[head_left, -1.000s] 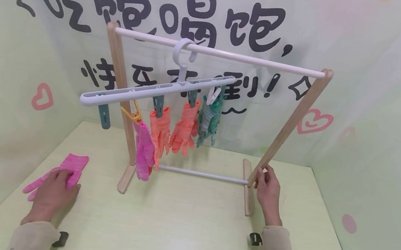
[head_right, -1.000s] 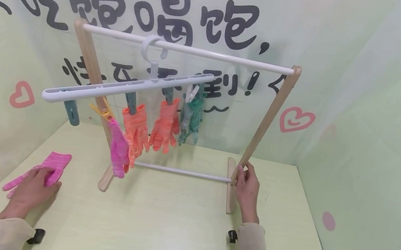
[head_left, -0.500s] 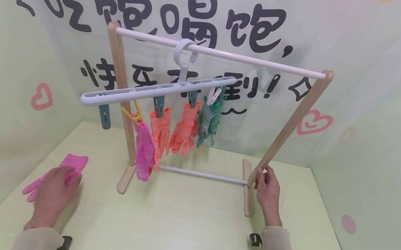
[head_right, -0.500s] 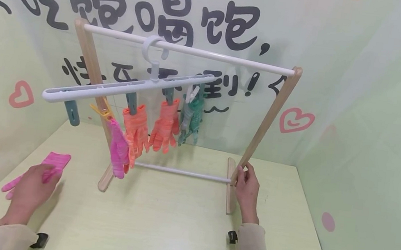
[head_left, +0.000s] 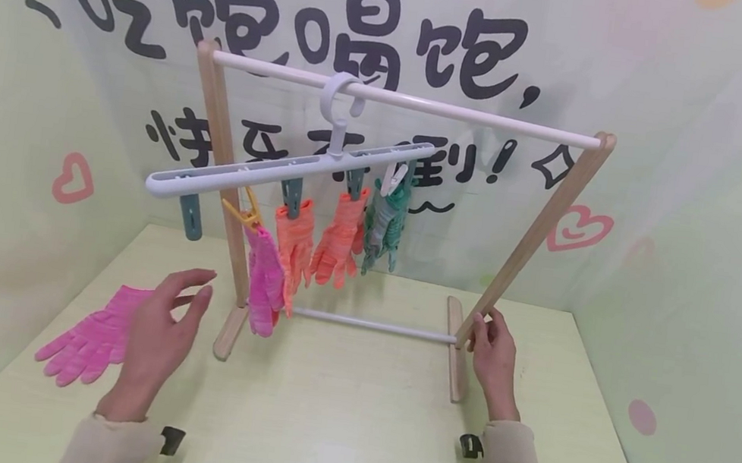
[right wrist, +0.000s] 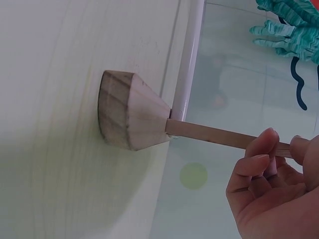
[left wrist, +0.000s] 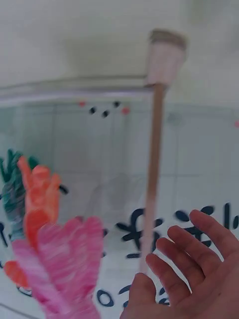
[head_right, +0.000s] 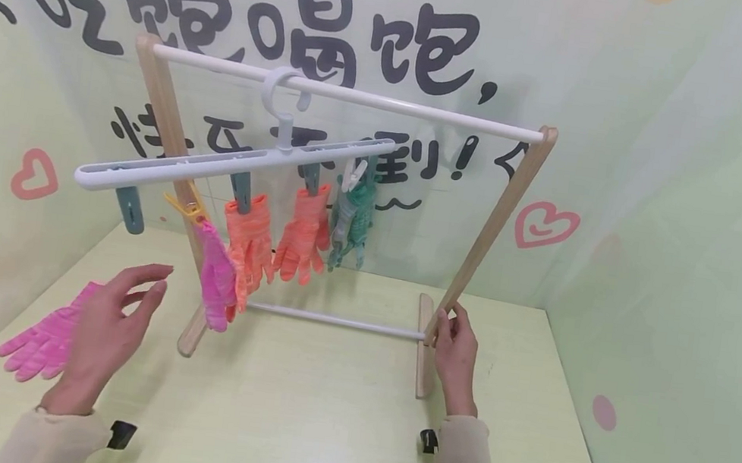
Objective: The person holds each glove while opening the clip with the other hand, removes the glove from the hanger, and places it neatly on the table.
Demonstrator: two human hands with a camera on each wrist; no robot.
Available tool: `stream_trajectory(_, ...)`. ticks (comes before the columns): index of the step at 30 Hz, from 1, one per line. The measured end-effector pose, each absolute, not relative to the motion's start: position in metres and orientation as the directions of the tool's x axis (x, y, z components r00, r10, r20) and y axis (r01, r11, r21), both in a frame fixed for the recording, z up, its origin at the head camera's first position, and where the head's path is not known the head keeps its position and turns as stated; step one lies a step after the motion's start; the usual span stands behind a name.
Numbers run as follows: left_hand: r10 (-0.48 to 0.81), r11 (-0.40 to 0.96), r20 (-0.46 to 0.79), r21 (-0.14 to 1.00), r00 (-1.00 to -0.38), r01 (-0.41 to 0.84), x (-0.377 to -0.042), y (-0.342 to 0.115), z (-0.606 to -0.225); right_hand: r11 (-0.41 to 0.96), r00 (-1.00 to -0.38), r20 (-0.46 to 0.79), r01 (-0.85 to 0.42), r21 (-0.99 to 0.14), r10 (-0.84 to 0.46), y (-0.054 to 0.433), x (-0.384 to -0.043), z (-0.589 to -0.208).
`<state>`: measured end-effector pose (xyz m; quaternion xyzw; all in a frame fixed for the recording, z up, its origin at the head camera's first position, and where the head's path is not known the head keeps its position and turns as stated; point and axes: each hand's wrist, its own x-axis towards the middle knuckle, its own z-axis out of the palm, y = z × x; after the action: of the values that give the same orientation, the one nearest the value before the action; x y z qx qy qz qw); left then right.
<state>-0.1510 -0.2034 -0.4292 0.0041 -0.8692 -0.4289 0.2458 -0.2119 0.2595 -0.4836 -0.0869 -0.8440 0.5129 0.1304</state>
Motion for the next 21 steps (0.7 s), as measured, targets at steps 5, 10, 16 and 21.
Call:
stream_trajectory(5,-0.146,0.556,0.371,0.798,-0.917,0.234,-0.157,-0.182,-0.413,0.457,-0.951,0.139,0.003,-0.889,0.278,0.259,-0.212,-0.485)
stream_trajectory(10,-0.106,0.466,0.34,0.847,-0.934,0.255,-0.162,-0.168,-0.405,0.461,-0.951,0.142,0.0,-0.888,0.274,0.259,-0.212,-0.485)
stream_trajectory(16,-0.103,0.279,0.329,0.915,-0.939,0.29,-0.163,-0.158,-0.394,0.465,-0.953,0.13,0.014,-0.885,0.275,0.259,-0.212,-0.486)
stream_trajectory(21,-0.179,0.181,0.343,0.933,-0.922,0.311,-0.162,-0.151,-0.384,0.461,-0.953,0.121,0.021,-0.887,0.277,0.259,-0.212,-0.484)
